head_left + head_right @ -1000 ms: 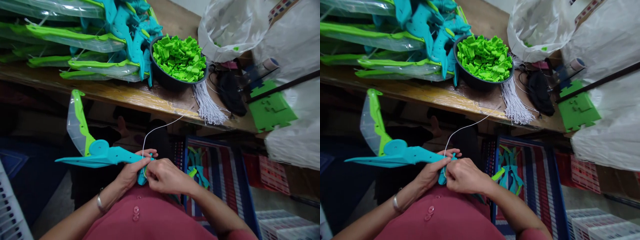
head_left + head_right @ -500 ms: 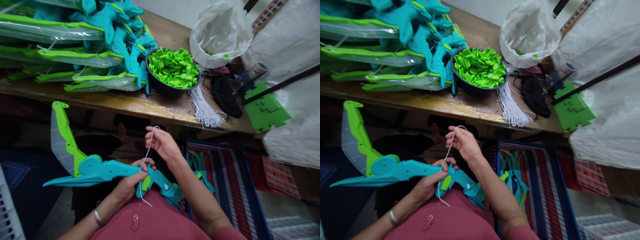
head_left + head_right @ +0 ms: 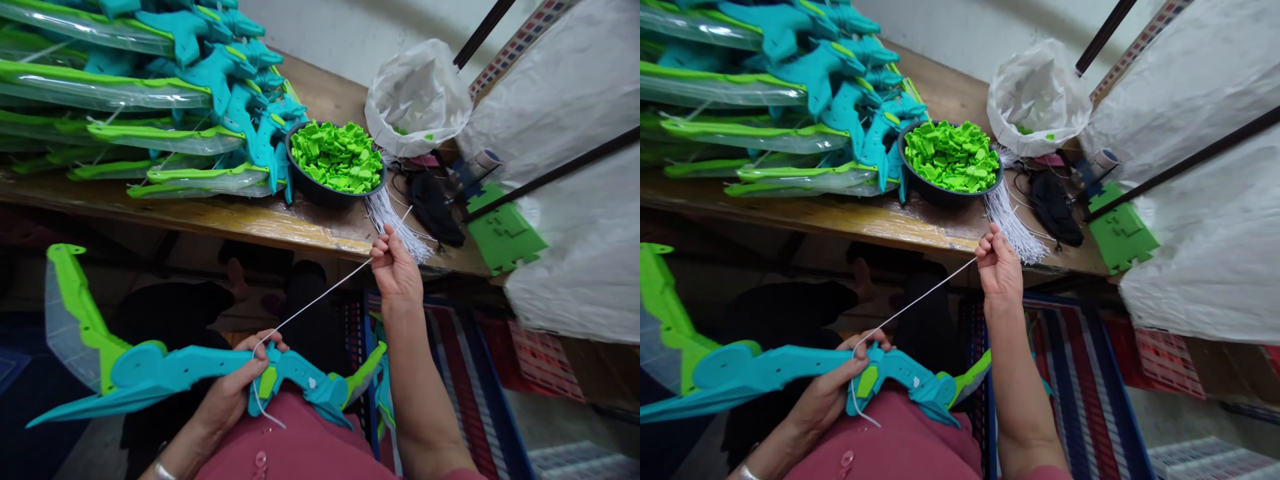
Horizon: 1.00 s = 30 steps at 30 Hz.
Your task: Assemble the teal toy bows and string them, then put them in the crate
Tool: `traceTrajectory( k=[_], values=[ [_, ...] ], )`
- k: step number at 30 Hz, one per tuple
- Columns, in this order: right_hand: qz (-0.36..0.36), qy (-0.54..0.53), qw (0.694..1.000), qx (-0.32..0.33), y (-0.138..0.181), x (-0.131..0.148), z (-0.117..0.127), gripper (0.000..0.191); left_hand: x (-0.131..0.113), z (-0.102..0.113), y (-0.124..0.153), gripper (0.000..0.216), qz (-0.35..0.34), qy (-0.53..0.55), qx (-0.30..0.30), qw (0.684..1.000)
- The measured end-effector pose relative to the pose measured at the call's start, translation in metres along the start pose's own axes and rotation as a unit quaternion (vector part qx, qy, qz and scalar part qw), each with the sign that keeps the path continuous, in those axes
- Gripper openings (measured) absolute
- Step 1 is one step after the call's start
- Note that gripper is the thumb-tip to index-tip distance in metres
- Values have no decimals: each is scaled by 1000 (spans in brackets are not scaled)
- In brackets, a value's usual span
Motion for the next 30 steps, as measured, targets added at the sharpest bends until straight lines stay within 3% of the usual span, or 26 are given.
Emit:
traceTrajectory(
  k=[6,9,11,12,14,15,16,17,18,20,22,25,30],
  values=[
    [64,9,997,-32,6,20,9,23,2,0,-1,18,-2,3,-18,1000],
    [200,108,972,-63,19,35,15,23,-10,3,-4,27,-44,1,-48,998],
    [355,227,898,-124,32,51,24,14,-27,9,-6,36,-104,-1,-87,991],
    [433,298,836,-158,38,60,29,11,-38,13,-6,38,-137,-4,-112,984],
    [551,438,682,-201,52,77,39,13,-59,21,-5,36,-201,-12,-159,967],
    [582,493,614,-203,57,83,44,14,-69,24,-3,33,-227,-19,-177,958],
    [592,537,569,-192,62,87,48,16,-78,27,0,30,-245,-30,-190,950],
    [591,566,547,-176,66,88,51,17,-85,28,3,26,-261,-43,-197,944],
    [580,585,545,-156,69,86,53,16,-91,30,6,24,-273,-55,-197,940],
    [531,615,575,-101,73,70,54,16,-96,31,13,21,-293,-76,-182,936],
    [469,646,602,-30,74,42,52,15,-97,32,17,18,-307,-92,-164,933],
    [387,684,616,61,73,-10,52,18,-96,35,20,15,-317,-112,-150,930],
    [315,710,621,110,66,-74,60,21,-97,39,19,13,-309,-126,-148,931]
  ],
)
Point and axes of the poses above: each hand's wrist, its own y-axis away from the middle knuckle, its own z-axis out of the back of the hand, x = y × z, the point moved 1 cm from there along -y, towards the middle knuckle, and after that the axes turned 1 degree about -x, right-handed, at the moved point
